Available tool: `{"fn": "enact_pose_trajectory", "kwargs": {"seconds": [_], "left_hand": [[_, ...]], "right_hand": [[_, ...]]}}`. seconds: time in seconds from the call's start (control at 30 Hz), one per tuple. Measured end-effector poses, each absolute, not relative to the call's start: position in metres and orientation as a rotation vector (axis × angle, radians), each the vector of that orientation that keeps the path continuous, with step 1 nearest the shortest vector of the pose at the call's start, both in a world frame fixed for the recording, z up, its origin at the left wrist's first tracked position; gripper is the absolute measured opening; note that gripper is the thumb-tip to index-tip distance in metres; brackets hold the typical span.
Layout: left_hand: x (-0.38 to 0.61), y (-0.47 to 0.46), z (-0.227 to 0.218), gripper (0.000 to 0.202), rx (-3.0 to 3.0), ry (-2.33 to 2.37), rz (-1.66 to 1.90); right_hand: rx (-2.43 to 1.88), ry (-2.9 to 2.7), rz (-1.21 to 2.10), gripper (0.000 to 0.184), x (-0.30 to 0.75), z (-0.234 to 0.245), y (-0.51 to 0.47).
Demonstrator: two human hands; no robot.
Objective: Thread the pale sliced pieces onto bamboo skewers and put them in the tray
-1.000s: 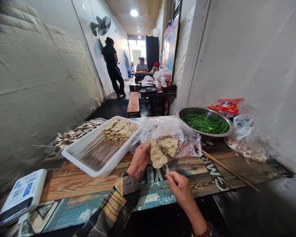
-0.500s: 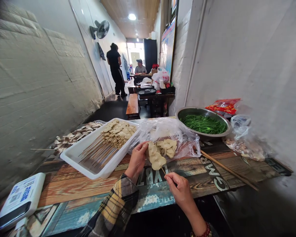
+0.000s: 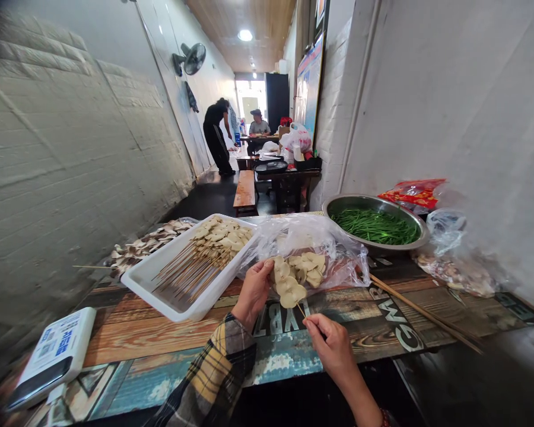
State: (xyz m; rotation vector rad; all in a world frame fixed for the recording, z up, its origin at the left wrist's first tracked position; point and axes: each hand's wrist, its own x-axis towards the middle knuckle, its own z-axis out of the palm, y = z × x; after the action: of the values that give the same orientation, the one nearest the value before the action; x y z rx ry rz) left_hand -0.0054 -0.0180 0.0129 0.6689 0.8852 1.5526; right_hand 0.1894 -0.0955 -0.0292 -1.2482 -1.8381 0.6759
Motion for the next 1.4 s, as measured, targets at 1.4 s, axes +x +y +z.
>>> {"fn": "enact_pose_trajectory", "kwargs": {"seconds": [1.4], "left_hand": [[-0.005, -0.019, 0.010, 0.036, 0.637, 0.861, 1.550]], "right_hand": [[-1.268, -1.873, 0.710, 0.041, 0.192, -0.044, -0.093]]}}
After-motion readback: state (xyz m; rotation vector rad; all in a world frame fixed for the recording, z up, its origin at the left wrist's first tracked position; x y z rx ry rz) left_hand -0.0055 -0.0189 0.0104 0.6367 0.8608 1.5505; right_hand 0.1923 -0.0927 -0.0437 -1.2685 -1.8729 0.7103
